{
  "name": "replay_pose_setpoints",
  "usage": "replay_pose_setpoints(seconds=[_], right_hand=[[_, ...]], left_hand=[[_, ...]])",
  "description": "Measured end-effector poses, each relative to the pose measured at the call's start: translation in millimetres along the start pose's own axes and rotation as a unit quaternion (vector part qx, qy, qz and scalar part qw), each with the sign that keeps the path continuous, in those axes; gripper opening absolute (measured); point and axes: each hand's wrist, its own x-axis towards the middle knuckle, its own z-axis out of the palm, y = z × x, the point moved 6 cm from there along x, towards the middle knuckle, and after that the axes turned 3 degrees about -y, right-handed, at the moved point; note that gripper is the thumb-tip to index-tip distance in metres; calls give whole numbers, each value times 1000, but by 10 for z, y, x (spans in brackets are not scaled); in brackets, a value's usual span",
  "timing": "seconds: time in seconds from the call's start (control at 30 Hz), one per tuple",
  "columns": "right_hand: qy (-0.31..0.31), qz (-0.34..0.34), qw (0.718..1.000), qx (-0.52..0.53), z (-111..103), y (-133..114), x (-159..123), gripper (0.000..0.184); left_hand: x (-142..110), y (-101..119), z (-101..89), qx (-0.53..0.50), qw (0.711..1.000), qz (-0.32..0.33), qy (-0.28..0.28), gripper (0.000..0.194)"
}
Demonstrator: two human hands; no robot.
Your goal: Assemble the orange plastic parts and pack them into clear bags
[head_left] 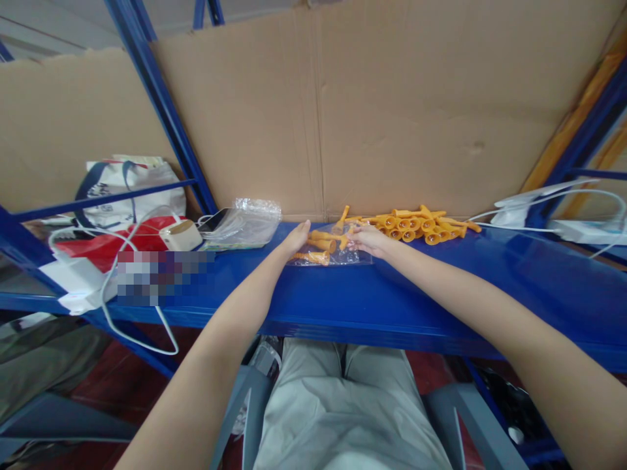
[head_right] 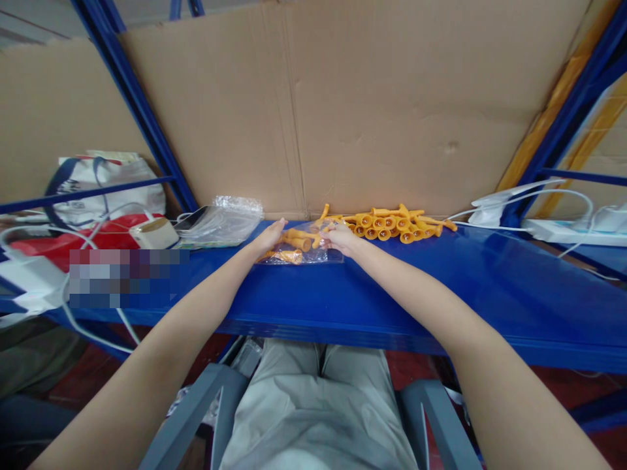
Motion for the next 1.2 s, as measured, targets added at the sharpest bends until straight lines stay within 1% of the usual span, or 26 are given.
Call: replay_pose_setpoints(seconds=[0.1, 0.23, 0.33, 0.4, 0.53, 0.73, 0.8, 0.9, 0.97, 1.03, 1.2], right_hand=[[16, 34, 999, 33, 55, 19, 24, 27], [50, 38, 998, 16, 91, 48, 55, 29], [73, 36, 997, 1, 89, 112, 85, 33], [74, 32, 997, 2, 92, 145, 99, 32], [39, 0, 999, 7, 125, 140, 99, 28], [18, -41, 999, -6, 157, 123, 96, 24], [-5, -51, 999, -17, 192, 129, 108, 21], [-55, -74, 995, -47, 272, 120, 115, 14], [-78, -85, 991, -71, 313, 105, 107, 13], [-88, -86, 988, -95, 334, 94, 95, 17], [-111, -85, 982, -126, 342, 72, 66, 22]], left_hand=[[-10, -3, -5, -7, 1000, -6, -6, 54], [-15, 15, 2, -6, 1000, -15, -13, 57], [-6, 36, -2, 12, 1000, -5, 3, 57], [2, 49, -1, 22, 1000, 7, 14, 56], [12, 45, 17, 38, 999, 17, 10, 50], [14, -7, 6, 89, 996, 6, 13, 28], [10, -2, -3, 96, 995, 16, 18, 20], [5, 23, -4, 103, 994, 36, 15, 11], [7, 34, 7, 119, 992, 44, 4, 8], [11, 37, 17, 137, 989, 49, -6, 9], [30, 4, 16, 146, 988, 58, -1, 11]])
